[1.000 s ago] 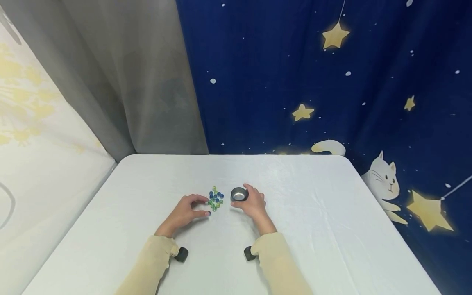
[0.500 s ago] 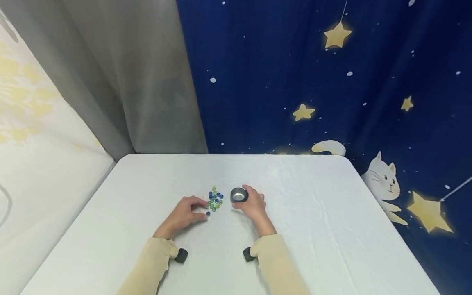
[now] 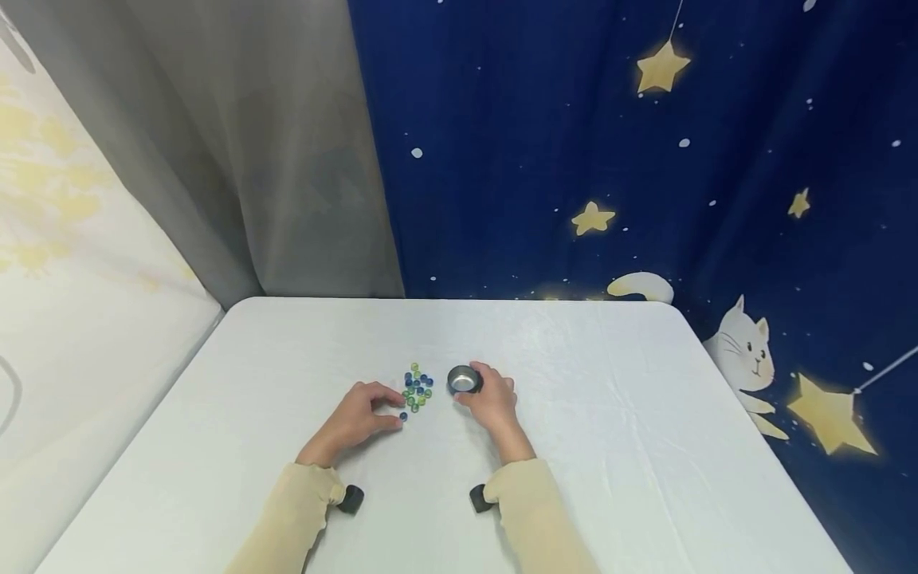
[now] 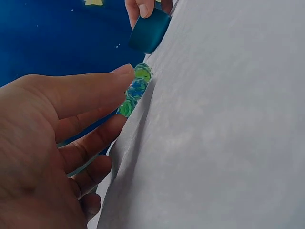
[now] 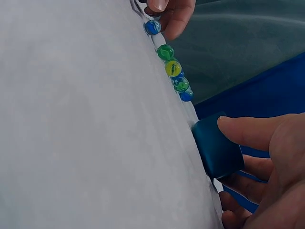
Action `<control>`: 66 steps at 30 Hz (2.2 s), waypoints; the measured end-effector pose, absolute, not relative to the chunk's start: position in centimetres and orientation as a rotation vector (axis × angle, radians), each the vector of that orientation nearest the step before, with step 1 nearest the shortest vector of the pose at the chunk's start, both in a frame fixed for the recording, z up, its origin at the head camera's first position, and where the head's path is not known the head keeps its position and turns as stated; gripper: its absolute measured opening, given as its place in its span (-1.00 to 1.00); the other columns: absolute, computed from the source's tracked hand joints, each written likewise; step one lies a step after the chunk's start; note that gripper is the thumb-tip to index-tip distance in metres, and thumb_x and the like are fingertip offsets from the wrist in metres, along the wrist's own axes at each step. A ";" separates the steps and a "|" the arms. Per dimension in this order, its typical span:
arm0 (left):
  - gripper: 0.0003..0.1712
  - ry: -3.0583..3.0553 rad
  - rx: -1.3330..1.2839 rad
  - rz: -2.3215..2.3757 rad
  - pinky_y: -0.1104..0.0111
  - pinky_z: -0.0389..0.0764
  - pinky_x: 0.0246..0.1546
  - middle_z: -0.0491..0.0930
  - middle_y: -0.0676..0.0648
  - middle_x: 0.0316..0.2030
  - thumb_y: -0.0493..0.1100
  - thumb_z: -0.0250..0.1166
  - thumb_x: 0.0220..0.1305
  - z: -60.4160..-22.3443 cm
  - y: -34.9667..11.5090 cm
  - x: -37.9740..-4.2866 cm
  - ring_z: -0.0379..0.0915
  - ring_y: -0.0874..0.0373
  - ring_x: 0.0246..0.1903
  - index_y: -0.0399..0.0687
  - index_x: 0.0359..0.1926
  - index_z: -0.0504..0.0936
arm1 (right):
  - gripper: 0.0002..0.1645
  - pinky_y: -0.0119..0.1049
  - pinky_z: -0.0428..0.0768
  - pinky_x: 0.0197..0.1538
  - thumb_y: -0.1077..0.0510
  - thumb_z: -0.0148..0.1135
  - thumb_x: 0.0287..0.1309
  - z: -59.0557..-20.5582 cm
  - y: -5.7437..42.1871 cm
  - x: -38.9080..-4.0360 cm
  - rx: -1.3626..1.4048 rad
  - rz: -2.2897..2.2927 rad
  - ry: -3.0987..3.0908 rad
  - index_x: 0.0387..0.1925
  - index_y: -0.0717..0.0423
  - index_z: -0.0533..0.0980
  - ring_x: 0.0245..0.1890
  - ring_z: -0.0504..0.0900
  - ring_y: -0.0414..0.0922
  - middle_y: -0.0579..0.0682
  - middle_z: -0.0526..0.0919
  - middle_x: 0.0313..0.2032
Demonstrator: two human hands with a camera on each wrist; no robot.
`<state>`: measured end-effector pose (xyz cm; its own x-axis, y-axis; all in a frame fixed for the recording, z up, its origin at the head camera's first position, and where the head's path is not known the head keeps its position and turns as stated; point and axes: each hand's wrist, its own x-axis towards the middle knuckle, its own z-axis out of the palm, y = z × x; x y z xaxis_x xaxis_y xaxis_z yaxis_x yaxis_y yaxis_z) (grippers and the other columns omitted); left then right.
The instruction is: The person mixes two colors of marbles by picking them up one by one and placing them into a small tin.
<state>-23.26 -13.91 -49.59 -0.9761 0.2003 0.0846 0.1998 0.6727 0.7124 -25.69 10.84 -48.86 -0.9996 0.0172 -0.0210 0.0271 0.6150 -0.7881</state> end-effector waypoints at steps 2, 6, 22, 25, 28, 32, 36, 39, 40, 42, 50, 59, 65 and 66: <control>-0.68 2.881 0.355 1.217 0.17 0.37 -0.06 0.61 0.14 -0.24 -0.17 0.56 -0.08 -49.7 -13.9 -23.4 0.33 0.13 -0.18 0.14 -0.23 0.74 | -0.22 0.14 0.29 0.20 0.13 0.45 0.00 -49.0 10.8 -25.7 0.031 -1.371 2.831 0.28 0.10 0.40 0.16 0.33 0.15 0.14 0.47 0.22; -0.70 2.895 0.387 1.184 0.18 0.38 -0.07 0.62 0.16 -0.28 -0.17 0.56 -0.08 -49.8 -13.7 -23.5 0.35 0.15 -0.19 0.12 -0.23 0.74 | -0.24 0.15 0.30 0.19 0.13 0.46 -0.01 -49.2 10.9 -25.6 0.041 -1.391 2.839 0.27 0.09 0.41 0.14 0.34 0.16 0.14 0.49 0.21; -0.77 2.879 0.382 1.065 0.13 0.42 -0.02 0.58 0.17 -0.40 -0.21 0.55 -0.08 -49.2 -13.3 -24.2 0.45 0.15 -0.22 0.13 -0.36 0.70 | -0.26 0.18 0.29 0.18 0.11 0.47 -0.01 -49.7 10.8 -25.8 0.047 -1.406 2.840 0.24 0.07 0.43 0.16 0.34 0.18 0.14 0.51 0.19; -0.78 2.858 0.382 1.060 0.15 0.43 -0.06 0.56 0.17 -0.42 -0.21 0.55 -0.07 -49.2 -13.4 -24.4 0.44 0.17 -0.27 0.12 -0.39 0.69 | -0.26 0.16 0.29 0.18 0.11 0.47 -0.01 -49.6 10.8 -25.8 0.041 -1.406 2.846 0.24 0.08 0.43 0.15 0.34 0.16 0.13 0.51 0.19; -0.80 2.839 0.373 1.042 0.18 0.43 -0.10 0.55 0.16 -0.43 -0.22 0.54 -0.07 -49.3 -13.5 -24.6 0.43 0.19 -0.31 0.11 -0.41 0.69 | -0.27 0.16 0.29 0.19 0.11 0.46 -0.01 -49.5 10.8 -25.7 0.044 -1.410 2.848 0.24 0.08 0.44 0.15 0.34 0.17 0.13 0.52 0.18; -0.82 2.819 0.350 1.042 0.17 0.42 -0.10 0.54 0.15 -0.45 -0.22 0.53 -0.06 -49.2 -13.5 -24.8 0.41 0.18 -0.32 0.11 -0.43 0.69 | -0.27 0.17 0.28 0.19 0.12 0.46 0.00 -49.5 10.8 -25.7 0.059 -1.414 2.845 0.24 0.07 0.44 0.16 0.34 0.17 0.13 0.52 0.18; -0.82 2.806 0.346 1.084 0.18 0.41 -0.11 0.54 0.15 -0.45 -0.23 0.53 -0.06 -48.8 -13.7 -24.7 0.41 0.18 -0.32 0.11 -0.44 0.69 | -0.27 0.16 0.28 0.20 0.11 0.46 -0.01 -49.5 10.8 -25.7 0.070 -1.415 2.842 0.24 0.06 0.44 0.16 0.35 0.17 0.13 0.52 0.18; -0.83 2.788 0.358 1.137 0.21 0.41 -0.17 0.54 0.14 -0.47 -0.24 0.52 -0.04 -48.5 -13.9 -24.7 0.40 0.18 -0.35 0.10 -0.43 0.69 | -0.26 0.17 0.29 0.19 0.11 0.47 -0.02 -49.4 10.7 -25.7 0.065 -1.408 2.848 0.24 0.08 0.44 0.15 0.35 0.18 0.14 0.52 0.18; -0.83 2.781 0.359 1.155 0.21 0.41 -0.20 0.54 0.13 -0.48 -0.24 0.51 -0.03 -48.4 -13.9 -24.7 0.40 0.17 -0.37 0.09 -0.43 0.70 | -0.26 0.17 0.29 0.18 0.11 0.47 -0.02 -49.4 10.6 -25.7 0.064 -1.405 2.850 0.24 0.08 0.44 0.15 0.35 0.18 0.14 0.52 0.18; -0.84 2.765 0.350 1.192 0.23 0.41 -0.24 0.53 0.12 -0.49 -0.25 0.50 -0.01 -48.2 -14.0 -24.6 0.40 0.16 -0.39 0.09 -0.42 0.70 | -0.26 0.18 0.30 0.18 0.12 0.47 -0.02 -49.3 10.6 -25.7 0.063 -1.405 2.850 0.23 0.09 0.44 0.15 0.35 0.18 0.14 0.52 0.18; -0.87 2.761 0.284 1.248 0.22 0.41 -0.22 0.54 0.10 -0.45 -0.21 0.48 0.06 -48.0 -13.9 -24.6 0.41 0.13 -0.36 0.12 -0.37 0.71 | -0.27 0.16 0.30 0.18 0.10 0.47 -0.01 -49.4 10.7 -25.7 0.063 -1.391 2.849 0.24 0.07 0.44 0.16 0.35 0.16 0.12 0.52 0.19; -0.87 2.764 0.329 1.343 0.25 0.46 -0.27 0.56 0.11 -0.45 -0.23 0.45 0.08 -48.2 -13.4 -24.5 0.44 0.16 -0.40 0.03 -0.30 0.72 | -0.27 0.17 0.30 0.19 0.10 0.47 -0.02 -49.4 10.9 -25.7 0.038 -1.389 2.848 0.23 0.06 0.45 0.17 0.34 0.17 0.11 0.51 0.19; -0.87 2.775 0.340 1.377 0.27 0.45 -0.30 0.55 0.12 -0.46 -0.25 0.45 0.08 -48.3 -13.0 -24.6 0.42 0.18 -0.41 0.03 -0.31 0.71 | -0.27 0.18 0.29 0.19 0.11 0.49 -0.05 -49.3 10.9 -25.7 0.025 -1.394 2.846 0.21 0.04 0.47 0.16 0.35 0.17 0.09 0.52 0.18; -0.87 2.778 0.341 1.380 0.28 0.45 -0.30 0.55 0.12 -0.46 -0.25 0.45 0.08 -48.4 -12.9 -24.6 0.42 0.18 -0.41 0.03 -0.31 0.71 | -0.27 0.18 0.29 0.19 0.11 0.49 -0.05 -49.3 10.9 -25.7 0.024 -1.395 2.845 0.21 0.03 0.47 0.16 0.35 0.17 0.09 0.53 0.18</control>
<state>-24.61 -12.93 -48.39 -0.9759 0.2038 0.0781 0.1854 0.5850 0.7896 -25.69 10.92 -49.30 -0.9995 0.0255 0.0179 0.0015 0.6123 -0.7906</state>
